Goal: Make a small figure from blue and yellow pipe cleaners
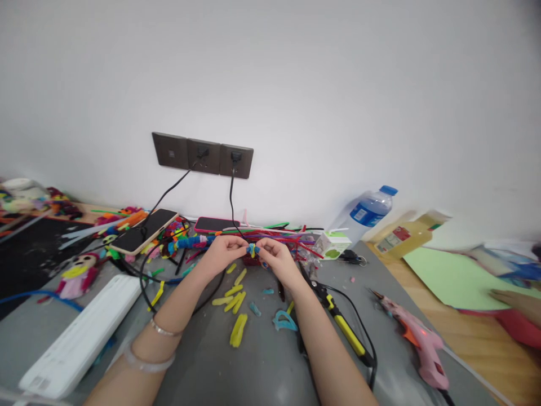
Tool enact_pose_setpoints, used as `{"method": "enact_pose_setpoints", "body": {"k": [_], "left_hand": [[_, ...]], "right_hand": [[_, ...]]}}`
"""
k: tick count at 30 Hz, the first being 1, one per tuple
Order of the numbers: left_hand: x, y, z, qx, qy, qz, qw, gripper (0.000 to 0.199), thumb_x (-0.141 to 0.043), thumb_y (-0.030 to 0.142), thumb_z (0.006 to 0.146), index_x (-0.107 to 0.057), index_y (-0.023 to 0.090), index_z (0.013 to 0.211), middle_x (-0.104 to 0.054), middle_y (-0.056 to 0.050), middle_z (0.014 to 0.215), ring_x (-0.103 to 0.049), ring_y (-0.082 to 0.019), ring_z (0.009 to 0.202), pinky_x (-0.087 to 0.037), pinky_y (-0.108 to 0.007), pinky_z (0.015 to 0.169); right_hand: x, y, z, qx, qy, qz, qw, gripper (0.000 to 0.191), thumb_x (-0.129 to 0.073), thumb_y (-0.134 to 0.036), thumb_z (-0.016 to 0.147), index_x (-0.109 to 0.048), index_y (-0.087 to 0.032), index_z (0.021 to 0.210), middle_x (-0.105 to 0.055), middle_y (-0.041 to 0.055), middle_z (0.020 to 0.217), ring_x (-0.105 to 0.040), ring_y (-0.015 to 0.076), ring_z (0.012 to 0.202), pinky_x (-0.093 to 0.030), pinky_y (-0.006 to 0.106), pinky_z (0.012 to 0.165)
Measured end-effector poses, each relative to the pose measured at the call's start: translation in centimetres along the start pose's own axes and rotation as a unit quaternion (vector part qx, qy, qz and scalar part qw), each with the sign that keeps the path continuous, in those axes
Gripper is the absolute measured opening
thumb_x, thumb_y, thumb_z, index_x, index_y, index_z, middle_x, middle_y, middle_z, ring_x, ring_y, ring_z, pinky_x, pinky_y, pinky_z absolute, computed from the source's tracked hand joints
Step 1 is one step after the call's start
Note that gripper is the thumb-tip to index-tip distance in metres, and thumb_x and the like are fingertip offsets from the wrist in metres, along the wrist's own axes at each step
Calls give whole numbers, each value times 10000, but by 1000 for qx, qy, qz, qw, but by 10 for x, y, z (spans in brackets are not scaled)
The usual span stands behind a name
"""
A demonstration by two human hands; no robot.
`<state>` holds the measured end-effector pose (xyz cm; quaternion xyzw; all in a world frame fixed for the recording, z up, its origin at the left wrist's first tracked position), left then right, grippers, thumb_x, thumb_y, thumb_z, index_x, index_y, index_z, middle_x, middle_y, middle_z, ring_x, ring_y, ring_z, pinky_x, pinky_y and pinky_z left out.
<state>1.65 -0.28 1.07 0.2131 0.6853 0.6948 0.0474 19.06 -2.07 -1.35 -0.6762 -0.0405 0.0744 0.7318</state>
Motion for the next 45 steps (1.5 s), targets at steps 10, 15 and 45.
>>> {"method": "enact_pose_setpoints", "body": {"k": [10,15,45], "left_hand": [[0,-2,0,-1,0,1,1000,393,-690,479,669,-697,109,803,-427,47,519,-322,-81,477,-207,-213,461],[1,-1,0,-2,2,-5,1000,382,-692,470,673,-695,109,798,-430,48,521,-318,-79,479,-207,-212,464],[1,-2,1,-8,-6,2,1000,381,-671,465,686,-690,105,809,-444,40,542,-321,-81,490,-215,-211,463]], "right_hand": [[0,0,1,6,-4,-2,1000,308,-728,-447,733,-593,-173,770,-498,-52,544,-376,78,454,-273,222,447],[0,0,0,5,-5,-5,1000,296,-727,-434,736,-594,-172,774,-492,-54,544,-373,77,457,-268,221,447],[-1,-1,0,5,-4,-7,1000,315,-719,-461,740,-590,-174,771,-493,-48,550,-376,82,460,-277,224,452]]}}
Point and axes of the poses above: each hand's wrist, its own z-axis towards the middle knuckle, its own x-axis out of the back of the hand, y = z × x, the point moved 1 cm from there along z, towards the middle knuckle
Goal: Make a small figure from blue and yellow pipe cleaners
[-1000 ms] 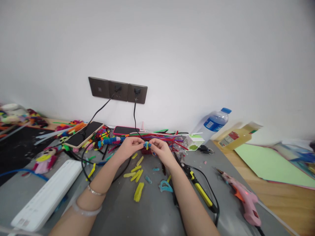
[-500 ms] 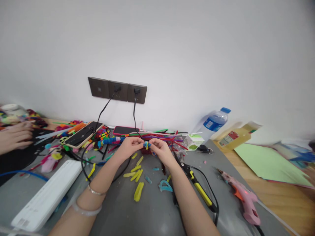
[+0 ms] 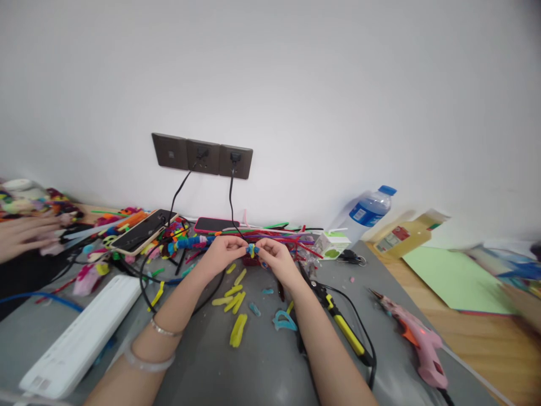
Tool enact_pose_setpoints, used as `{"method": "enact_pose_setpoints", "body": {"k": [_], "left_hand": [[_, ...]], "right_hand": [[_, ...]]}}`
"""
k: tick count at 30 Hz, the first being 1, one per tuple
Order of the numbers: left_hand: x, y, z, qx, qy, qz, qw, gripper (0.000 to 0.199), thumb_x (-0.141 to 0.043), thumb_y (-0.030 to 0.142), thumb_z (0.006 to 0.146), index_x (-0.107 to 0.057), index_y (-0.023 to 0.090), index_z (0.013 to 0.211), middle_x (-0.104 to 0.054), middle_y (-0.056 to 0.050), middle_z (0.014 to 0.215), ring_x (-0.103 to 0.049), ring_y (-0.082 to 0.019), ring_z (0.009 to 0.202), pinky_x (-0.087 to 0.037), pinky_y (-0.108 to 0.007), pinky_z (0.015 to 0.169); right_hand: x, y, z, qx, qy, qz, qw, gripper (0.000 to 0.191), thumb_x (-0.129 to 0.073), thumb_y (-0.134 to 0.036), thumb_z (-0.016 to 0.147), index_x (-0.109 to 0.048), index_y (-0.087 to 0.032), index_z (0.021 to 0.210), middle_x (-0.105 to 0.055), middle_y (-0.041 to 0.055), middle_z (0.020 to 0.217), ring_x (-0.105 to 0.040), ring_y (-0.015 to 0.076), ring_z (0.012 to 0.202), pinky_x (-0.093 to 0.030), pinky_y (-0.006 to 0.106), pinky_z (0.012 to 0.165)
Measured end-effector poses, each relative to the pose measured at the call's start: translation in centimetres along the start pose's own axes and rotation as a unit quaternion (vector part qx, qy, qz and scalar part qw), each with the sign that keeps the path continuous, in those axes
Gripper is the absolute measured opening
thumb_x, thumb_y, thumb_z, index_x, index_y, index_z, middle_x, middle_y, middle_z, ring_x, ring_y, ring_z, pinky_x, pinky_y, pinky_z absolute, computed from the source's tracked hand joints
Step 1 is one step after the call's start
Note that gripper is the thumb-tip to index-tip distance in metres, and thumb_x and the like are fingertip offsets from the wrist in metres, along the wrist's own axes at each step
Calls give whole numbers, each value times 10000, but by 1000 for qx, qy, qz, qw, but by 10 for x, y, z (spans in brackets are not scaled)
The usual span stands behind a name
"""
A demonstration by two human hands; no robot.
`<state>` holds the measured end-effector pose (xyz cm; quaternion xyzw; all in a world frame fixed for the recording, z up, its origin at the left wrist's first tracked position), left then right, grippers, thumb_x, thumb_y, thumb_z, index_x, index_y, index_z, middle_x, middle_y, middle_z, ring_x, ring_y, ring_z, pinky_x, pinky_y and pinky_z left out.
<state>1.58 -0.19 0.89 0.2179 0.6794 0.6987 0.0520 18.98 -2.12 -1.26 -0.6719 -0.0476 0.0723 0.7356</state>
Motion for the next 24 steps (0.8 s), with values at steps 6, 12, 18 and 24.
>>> {"method": "enact_pose_setpoints", "body": {"k": [6,12,18,24], "left_hand": [[0,0,-1,5,2,0,1000,388,-678,471,680,-695,106,810,-455,39,549,-319,-81,487,-215,-218,473],[1,1,-1,4,2,1,1000,397,-681,489,675,-698,114,805,-439,47,532,-323,-85,487,-208,-221,480],[1,0,0,0,-2,2,1000,386,-666,471,681,-690,107,807,-460,37,556,-324,-83,493,-219,-216,473],[1,0,0,-2,0,2,1000,380,-673,469,688,-695,108,807,-457,35,549,-328,-83,494,-223,-211,463]], "right_hand": [[0,-1,0,-2,-1,0,1000,332,-735,-469,722,-590,-175,772,-499,-47,551,-380,83,467,-280,222,452],[0,0,0,5,-1,-3,1000,310,-716,-450,746,-595,-167,783,-501,-46,559,-381,81,474,-276,222,463],[0,0,0,0,0,0,1000,321,-727,-460,732,-588,-173,773,-496,-49,553,-383,84,469,-275,225,461],[1,1,0,5,-5,-6,1000,333,-712,-479,746,-588,-172,780,-499,-47,551,-379,83,466,-281,225,460]]}}
Point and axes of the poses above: each hand's wrist, its own z-axis towards the middle knuckle, its own x-axis out of the back of the hand, y = z × x, the point moved 1 cm from there along z, towards the middle knuckle
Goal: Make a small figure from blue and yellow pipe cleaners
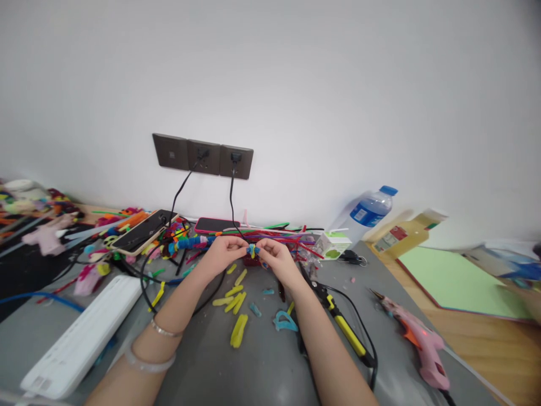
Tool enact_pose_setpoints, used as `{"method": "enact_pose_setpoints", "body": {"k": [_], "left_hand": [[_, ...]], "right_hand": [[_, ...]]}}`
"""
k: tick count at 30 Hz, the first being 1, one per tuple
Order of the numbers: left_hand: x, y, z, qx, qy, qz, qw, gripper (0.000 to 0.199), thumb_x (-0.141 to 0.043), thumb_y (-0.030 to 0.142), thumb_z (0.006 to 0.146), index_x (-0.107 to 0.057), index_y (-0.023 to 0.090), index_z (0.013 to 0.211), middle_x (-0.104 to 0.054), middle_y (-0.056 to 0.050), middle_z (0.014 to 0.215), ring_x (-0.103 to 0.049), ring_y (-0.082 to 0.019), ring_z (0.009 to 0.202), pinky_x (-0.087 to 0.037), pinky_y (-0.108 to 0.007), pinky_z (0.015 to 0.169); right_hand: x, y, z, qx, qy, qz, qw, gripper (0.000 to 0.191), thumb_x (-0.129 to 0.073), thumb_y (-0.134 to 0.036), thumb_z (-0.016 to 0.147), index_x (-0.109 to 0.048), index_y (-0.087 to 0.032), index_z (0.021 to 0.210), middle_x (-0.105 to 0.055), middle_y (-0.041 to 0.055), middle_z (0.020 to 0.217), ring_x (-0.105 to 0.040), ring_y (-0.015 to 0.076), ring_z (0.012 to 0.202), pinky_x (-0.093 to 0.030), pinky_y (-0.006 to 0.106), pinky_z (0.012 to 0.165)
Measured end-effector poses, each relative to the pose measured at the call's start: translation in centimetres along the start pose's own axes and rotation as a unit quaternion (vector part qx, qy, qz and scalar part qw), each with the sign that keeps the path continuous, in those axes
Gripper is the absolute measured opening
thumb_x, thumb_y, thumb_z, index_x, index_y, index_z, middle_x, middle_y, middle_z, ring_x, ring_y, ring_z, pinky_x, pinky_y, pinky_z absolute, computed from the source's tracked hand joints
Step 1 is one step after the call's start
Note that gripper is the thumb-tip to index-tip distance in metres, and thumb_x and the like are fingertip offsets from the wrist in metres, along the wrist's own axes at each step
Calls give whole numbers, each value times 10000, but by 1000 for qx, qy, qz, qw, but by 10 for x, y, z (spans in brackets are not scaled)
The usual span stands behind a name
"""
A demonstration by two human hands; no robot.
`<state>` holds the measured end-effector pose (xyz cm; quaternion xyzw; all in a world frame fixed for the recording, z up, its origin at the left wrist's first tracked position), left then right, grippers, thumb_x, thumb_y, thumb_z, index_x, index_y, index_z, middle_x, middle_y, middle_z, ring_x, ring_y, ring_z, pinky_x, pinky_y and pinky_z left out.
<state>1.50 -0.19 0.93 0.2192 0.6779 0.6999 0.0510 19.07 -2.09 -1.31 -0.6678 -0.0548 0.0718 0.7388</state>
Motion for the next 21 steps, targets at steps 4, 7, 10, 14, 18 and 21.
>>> {"method": "enact_pose_setpoints", "body": {"k": [4,7,10,14,18,21], "left_hand": [[0,-3,2,-1,1,2,1000,389,-681,476,682,-702,111,812,-454,37,538,-329,-84,488,-226,-210,460],[0,-5,2,-1,2,6,1000,380,-677,469,690,-704,112,816,-454,38,536,-326,-83,482,-217,-211,458],[0,-4,2,-2,0,6,1000,363,-666,452,703,-700,111,819,-447,39,540,-324,-83,487,-216,-211,460],[0,-1,1,0,1,4,1000,361,-664,448,701,-698,106,811,-445,36,539,-322,-84,491,-217,-213,461],[-1,0,0,3,6,6,1000,378,-669,461,691,-700,107,820,-454,33,548,-328,-86,499,-228,-212,465],[-1,0,0,6,1,4,1000,387,-670,470,691,-699,107,824,-467,29,559,-329,-85,499,-230,-211,464]], "right_hand": [[0,0,0,1,4,-3,1000,325,-715,-477,745,-589,-178,778,-505,-44,557,-388,88,472,-289,229,463],[0,0,0,-3,3,0,1000,321,-718,-471,740,-588,-180,777,-503,-47,553,-385,87,466,-288,229,460],[0,1,0,-4,3,4,1000,309,-730,-450,732,-592,-177,778,-500,-48,556,-384,85,468,-284,226,458],[0,0,0,-3,4,3,1000,307,-720,-453,744,-595,-175,777,-499,-47,557,-383,83,465,-282,227,457],[0,0,0,-2,5,1,1000,316,-728,-462,733,-595,-178,776,-495,-52,542,-378,82,452,-280,224,446],[0,0,0,-1,4,5,1000,311,-735,-452,727,-595,-179,772,-488,-54,541,-374,82,455,-282,223,446]]}}
Point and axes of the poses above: each hand's wrist, its own z-axis towards the middle knuckle, its own x-axis out of the back of the hand, y = z × x, the point moved 1 cm from there along z, towards the middle knuckle
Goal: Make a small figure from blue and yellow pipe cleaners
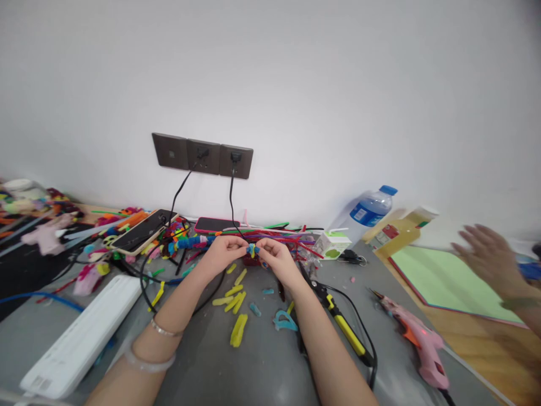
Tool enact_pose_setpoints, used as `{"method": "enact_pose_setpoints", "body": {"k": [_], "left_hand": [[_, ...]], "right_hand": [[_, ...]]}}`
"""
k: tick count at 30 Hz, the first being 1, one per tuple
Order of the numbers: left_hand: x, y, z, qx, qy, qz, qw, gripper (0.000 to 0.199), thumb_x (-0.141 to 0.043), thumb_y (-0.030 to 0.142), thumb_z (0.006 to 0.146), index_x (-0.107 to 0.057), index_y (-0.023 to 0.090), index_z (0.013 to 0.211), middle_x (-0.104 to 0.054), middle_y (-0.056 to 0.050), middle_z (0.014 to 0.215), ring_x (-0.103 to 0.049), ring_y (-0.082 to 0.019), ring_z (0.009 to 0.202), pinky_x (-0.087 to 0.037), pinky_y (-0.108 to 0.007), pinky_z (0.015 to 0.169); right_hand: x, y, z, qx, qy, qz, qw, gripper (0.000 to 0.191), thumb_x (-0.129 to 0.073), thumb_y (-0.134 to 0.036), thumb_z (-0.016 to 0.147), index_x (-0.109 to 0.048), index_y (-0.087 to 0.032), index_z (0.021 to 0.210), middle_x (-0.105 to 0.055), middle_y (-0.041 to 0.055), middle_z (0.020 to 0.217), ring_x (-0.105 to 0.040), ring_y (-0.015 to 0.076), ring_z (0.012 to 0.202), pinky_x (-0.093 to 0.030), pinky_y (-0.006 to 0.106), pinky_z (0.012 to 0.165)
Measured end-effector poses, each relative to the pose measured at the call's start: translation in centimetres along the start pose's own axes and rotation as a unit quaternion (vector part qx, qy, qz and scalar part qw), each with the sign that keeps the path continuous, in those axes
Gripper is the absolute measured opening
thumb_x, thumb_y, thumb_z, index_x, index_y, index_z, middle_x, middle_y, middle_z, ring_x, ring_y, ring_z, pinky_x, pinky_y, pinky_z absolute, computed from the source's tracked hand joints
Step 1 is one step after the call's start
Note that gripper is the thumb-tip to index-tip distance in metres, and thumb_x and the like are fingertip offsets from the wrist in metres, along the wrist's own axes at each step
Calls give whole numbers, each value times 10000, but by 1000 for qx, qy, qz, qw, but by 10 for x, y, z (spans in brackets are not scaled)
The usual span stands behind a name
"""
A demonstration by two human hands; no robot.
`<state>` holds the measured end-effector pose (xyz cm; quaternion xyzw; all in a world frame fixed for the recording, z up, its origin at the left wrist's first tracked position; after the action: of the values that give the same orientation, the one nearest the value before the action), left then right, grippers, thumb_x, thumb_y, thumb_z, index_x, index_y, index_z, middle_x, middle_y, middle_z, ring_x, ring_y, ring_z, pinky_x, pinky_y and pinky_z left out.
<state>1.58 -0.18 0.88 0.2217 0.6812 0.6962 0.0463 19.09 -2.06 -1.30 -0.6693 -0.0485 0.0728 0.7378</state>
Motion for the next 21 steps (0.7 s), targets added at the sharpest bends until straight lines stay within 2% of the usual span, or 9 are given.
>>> {"method": "enact_pose_setpoints", "body": {"k": [21], "left_hand": [[-1,2,-1,14,4,-21,1000,386,-691,472,655,-686,116,804,-431,47,531,-310,-81,477,-197,-225,472]], "right_hand": [[0,1,0,-7,1,12,1000,290,-743,-416,725,-599,-171,784,-507,-54,548,-382,75,450,-286,218,445]]}}
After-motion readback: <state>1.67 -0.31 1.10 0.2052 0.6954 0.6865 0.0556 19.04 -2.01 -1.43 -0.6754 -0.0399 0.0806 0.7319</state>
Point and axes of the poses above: each hand's wrist, its own z-axis towards the middle knuckle, its own x-axis out of the back of the hand, y = z × x, the point moved 1 cm from there along z, towards the middle knuckle
